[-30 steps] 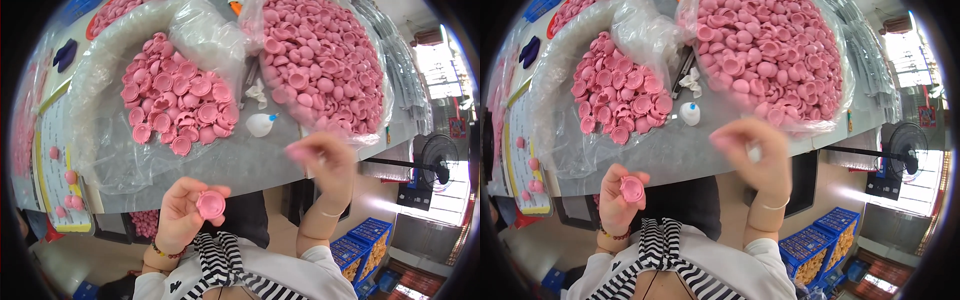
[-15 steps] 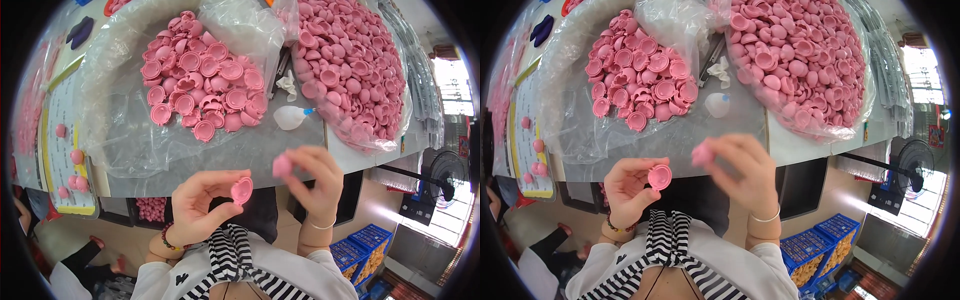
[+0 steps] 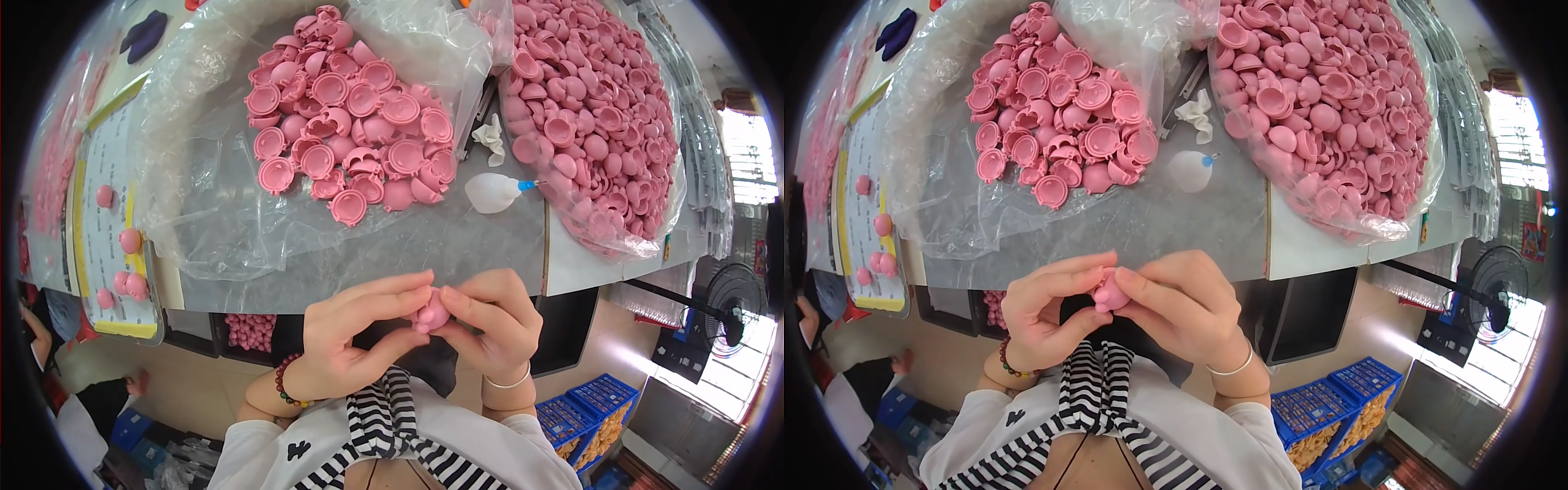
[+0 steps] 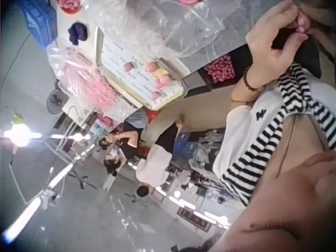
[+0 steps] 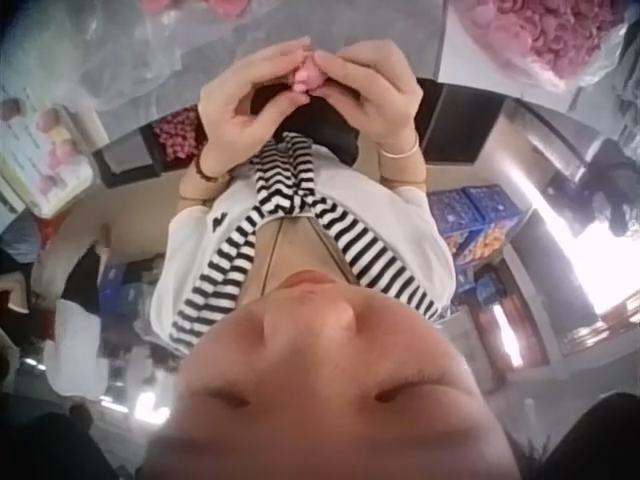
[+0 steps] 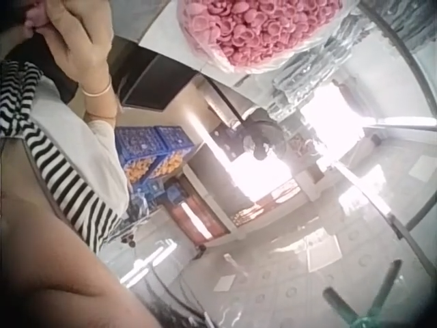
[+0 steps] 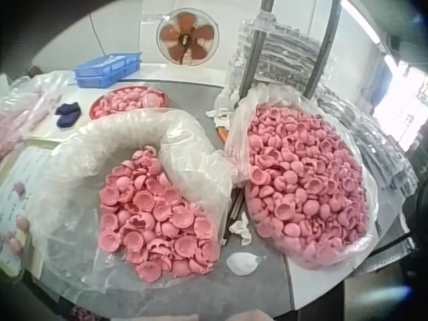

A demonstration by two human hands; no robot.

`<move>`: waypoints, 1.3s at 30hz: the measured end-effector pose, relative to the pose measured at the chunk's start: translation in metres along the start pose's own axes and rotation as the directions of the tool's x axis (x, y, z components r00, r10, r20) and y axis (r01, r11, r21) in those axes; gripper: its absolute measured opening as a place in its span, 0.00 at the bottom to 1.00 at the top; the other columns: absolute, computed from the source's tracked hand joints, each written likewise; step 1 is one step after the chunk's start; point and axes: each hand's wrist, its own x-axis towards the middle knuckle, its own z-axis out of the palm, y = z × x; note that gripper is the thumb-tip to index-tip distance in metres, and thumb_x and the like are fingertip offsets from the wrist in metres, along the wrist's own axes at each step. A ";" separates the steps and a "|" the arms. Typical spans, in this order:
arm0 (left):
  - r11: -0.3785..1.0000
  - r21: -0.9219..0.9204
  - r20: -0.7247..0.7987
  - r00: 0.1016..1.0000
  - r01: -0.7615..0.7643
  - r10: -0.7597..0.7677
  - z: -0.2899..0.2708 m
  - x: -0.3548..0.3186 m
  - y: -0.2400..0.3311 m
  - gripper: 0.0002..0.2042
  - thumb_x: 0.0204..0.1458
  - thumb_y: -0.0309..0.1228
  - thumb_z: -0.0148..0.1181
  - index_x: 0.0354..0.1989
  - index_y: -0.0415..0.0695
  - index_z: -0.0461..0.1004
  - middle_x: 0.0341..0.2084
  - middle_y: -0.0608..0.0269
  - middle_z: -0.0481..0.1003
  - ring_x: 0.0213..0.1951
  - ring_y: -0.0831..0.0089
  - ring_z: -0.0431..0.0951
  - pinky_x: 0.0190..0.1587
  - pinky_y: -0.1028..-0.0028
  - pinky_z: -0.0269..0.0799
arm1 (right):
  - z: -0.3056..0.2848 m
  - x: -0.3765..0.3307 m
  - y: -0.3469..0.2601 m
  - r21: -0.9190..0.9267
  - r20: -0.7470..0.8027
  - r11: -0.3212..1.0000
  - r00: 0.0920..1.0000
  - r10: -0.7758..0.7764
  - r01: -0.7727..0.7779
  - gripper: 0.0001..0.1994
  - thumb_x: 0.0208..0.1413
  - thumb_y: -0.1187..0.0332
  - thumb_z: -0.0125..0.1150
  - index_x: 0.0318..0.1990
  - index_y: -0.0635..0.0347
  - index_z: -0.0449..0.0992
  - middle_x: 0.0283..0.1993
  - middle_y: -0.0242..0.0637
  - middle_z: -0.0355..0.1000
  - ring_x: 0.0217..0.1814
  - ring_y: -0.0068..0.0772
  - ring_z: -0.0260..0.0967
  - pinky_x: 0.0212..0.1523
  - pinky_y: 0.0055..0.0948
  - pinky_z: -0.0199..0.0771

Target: Apply glue to plastic sphere halves and press them together to complete the assembly.

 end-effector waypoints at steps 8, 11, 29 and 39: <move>0.998 -0.048 0.043 0.998 -0.043 0.045 -0.004 0.009 0.001 0.19 0.32 0.26 0.67 0.37 0.37 0.74 0.36 0.55 0.74 0.34 0.69 0.74 0.34 0.76 0.70 | 0.017 -0.010 -0.002 0.045 -0.120 0.986 0.981 -0.153 0.159 0.18 0.31 0.82 0.63 0.36 0.65 0.73 0.27 0.36 0.70 0.24 0.32 0.69 0.23 0.23 0.70; 0.998 -0.044 0.044 0.998 -0.034 0.036 -0.006 0.007 0.002 0.19 0.31 0.26 0.68 0.36 0.38 0.75 0.35 0.56 0.75 0.33 0.69 0.74 0.33 0.77 0.70 | 0.020 -0.012 -0.002 0.086 -0.163 0.981 0.974 -0.156 0.171 0.18 0.31 0.82 0.64 0.36 0.66 0.72 0.27 0.37 0.70 0.24 0.33 0.69 0.23 0.23 0.70; 0.197 -0.926 0.315 0.947 0.320 -0.061 -0.006 -0.001 -0.016 0.31 0.44 0.54 0.54 0.43 0.37 0.59 0.25 0.58 0.68 0.26 0.73 0.69 0.32 0.75 0.67 | -0.002 0.041 0.036 0.006 -0.438 0.941 0.845 0.307 -0.339 0.22 0.38 0.65 0.66 0.41 0.66 0.69 0.28 0.35 0.67 0.32 0.27 0.61 0.31 0.23 0.60; 0.290 -0.889 0.299 0.928 0.355 -0.222 -0.017 -0.009 0.002 0.28 0.47 0.50 0.54 0.42 0.34 0.62 0.26 0.56 0.69 0.30 0.70 0.70 0.33 0.72 0.66 | -0.003 0.026 0.044 0.204 -0.415 0.931 0.835 0.362 -0.303 0.11 0.47 0.74 0.55 0.38 0.71 0.68 0.37 0.39 0.70 0.36 0.25 0.66 0.39 0.21 0.65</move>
